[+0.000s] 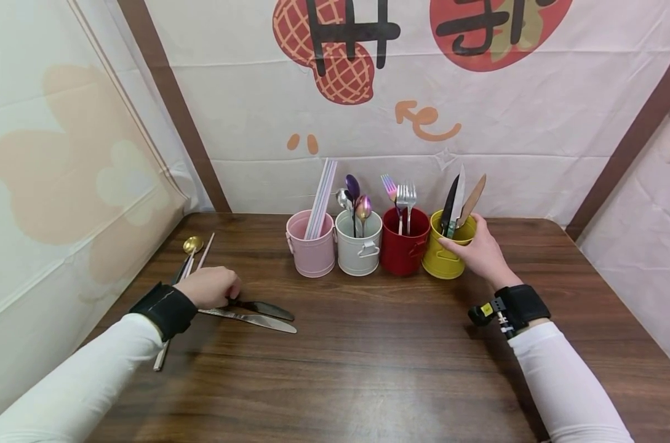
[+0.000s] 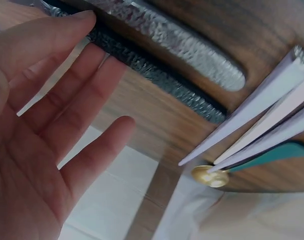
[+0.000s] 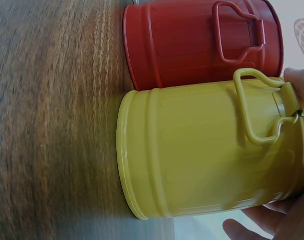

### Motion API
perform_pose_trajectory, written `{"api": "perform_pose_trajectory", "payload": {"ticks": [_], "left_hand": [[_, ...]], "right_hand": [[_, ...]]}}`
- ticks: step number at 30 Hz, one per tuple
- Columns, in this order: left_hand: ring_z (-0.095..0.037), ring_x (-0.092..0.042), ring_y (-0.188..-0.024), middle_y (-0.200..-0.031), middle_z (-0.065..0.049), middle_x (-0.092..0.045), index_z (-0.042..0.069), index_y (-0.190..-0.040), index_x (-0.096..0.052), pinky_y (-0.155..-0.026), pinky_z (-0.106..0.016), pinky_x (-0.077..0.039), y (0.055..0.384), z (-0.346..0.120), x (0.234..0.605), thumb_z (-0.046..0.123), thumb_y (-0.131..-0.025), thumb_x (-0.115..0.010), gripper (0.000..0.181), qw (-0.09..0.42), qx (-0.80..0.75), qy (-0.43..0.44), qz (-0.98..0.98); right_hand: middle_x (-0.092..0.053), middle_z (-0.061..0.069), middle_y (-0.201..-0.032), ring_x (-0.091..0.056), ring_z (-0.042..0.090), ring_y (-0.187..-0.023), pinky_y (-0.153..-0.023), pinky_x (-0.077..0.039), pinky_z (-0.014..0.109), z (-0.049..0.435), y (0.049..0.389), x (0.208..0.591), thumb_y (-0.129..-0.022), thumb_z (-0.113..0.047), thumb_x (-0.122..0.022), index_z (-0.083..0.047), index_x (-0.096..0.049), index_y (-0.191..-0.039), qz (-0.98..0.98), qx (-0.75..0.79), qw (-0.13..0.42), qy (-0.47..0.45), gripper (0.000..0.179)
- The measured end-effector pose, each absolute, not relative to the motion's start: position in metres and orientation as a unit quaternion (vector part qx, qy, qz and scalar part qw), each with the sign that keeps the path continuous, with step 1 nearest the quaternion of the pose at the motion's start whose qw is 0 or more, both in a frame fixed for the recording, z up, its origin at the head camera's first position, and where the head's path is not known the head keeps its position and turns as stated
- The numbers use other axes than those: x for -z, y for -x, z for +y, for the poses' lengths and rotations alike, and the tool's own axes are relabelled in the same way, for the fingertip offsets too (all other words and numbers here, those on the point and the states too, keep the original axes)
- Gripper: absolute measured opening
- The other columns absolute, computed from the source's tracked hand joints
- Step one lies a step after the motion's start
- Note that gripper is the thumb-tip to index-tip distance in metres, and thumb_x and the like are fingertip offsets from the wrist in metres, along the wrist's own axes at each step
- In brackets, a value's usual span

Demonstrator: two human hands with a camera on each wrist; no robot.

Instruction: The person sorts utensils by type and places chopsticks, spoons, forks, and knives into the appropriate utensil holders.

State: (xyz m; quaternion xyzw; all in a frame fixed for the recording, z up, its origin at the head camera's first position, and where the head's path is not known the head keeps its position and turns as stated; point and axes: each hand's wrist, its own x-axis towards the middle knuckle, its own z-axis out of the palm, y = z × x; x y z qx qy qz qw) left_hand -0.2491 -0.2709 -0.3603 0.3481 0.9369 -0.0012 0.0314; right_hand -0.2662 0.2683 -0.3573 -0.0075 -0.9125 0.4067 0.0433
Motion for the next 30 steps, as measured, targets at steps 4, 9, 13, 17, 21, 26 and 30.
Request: {"api": "perform_pose_trajectory", "payload": {"ticks": [4,9,13,17,21,26,30], "left_hand": [[-0.012,-0.044,-0.06,-0.065,0.007,-0.045,0.015,-0.066,-0.051,-0.055,-0.03,-0.039,0.254,-0.266,0.357,-0.013,-0.062,-0.064,0.031,0.061,0.031,-0.357,0.932],[-0.012,-0.04,-0.057,-0.063,0.007,-0.041,0.013,-0.065,-0.049,-0.053,-0.028,-0.036,0.257,-0.26,0.352,-0.015,-0.06,-0.061,0.031,0.09,0.056,-0.368,0.924],[-0.011,-0.041,-0.057,-0.063,0.007,-0.042,0.013,-0.065,-0.051,-0.053,-0.028,-0.038,0.257,-0.258,0.35,-0.016,-0.06,-0.063,0.032,0.086,0.061,-0.383,0.918],[-0.011,-0.042,-0.057,-0.063,0.008,-0.044,0.014,-0.065,-0.052,-0.054,-0.028,-0.04,0.259,-0.261,0.354,-0.015,-0.06,-0.065,0.032,0.065,0.055,-0.4,0.912],[-0.009,-0.042,-0.058,-0.064,0.009,-0.046,0.015,-0.066,-0.051,-0.054,-0.028,-0.04,0.259,-0.267,0.36,-0.013,-0.06,-0.069,0.034,0.047,0.036,-0.414,0.908],[-0.007,-0.043,-0.06,-0.065,0.011,-0.046,0.017,-0.069,-0.053,-0.055,-0.029,-0.041,0.256,-0.264,0.356,-0.01,-0.066,-0.076,0.036,0.027,-0.001,-0.418,0.908],[-0.007,-0.045,-0.061,-0.066,0.011,-0.048,0.019,-0.072,-0.055,-0.057,-0.03,-0.041,0.255,-0.255,0.343,-0.006,-0.071,-0.076,0.033,-0.013,-0.055,-0.407,0.912]], "right_hand": [[-0.035,0.03,-0.142,-0.038,0.043,-0.128,-0.103,-0.032,0.06,0.269,0.266,0.358,-0.085,-0.057,-0.066,-0.002,-0.007,-0.151,-0.911,-0.409,0.045,0.008,0.104],[-0.035,0.03,-0.143,-0.037,0.043,-0.129,-0.104,-0.031,0.059,0.269,0.267,0.358,-0.085,-0.057,-0.066,-0.002,-0.008,-0.151,-0.91,-0.411,0.045,0.007,0.105],[-0.035,0.03,-0.143,-0.037,0.043,-0.129,-0.104,-0.031,0.059,0.269,0.267,0.357,-0.084,-0.058,-0.066,-0.002,-0.007,-0.152,-0.911,-0.409,0.044,0.009,0.106],[-0.035,0.03,-0.143,-0.037,0.043,-0.129,-0.104,-0.031,0.059,0.27,0.268,0.357,-0.084,-0.059,-0.066,-0.002,-0.007,-0.152,-0.912,-0.407,0.045,0.009,0.106],[-0.035,0.031,-0.143,-0.038,0.043,-0.128,-0.104,-0.031,0.059,0.269,0.268,0.358,-0.084,-0.059,-0.066,-0.001,-0.006,-0.152,-0.913,-0.405,0.045,0.007,0.107],[-0.033,0.032,-0.144,-0.037,0.044,-0.129,-0.104,-0.031,0.059,0.268,0.267,0.359,-0.084,-0.059,-0.066,0.0,-0.005,-0.152,-0.914,-0.403,0.042,0.009,0.108],[-0.033,0.031,-0.144,-0.036,0.043,-0.129,-0.104,-0.031,0.06,0.269,0.266,0.357,-0.084,-0.059,-0.065,-0.001,-0.005,-0.152,-0.913,-0.404,0.043,0.012,0.108]]}}
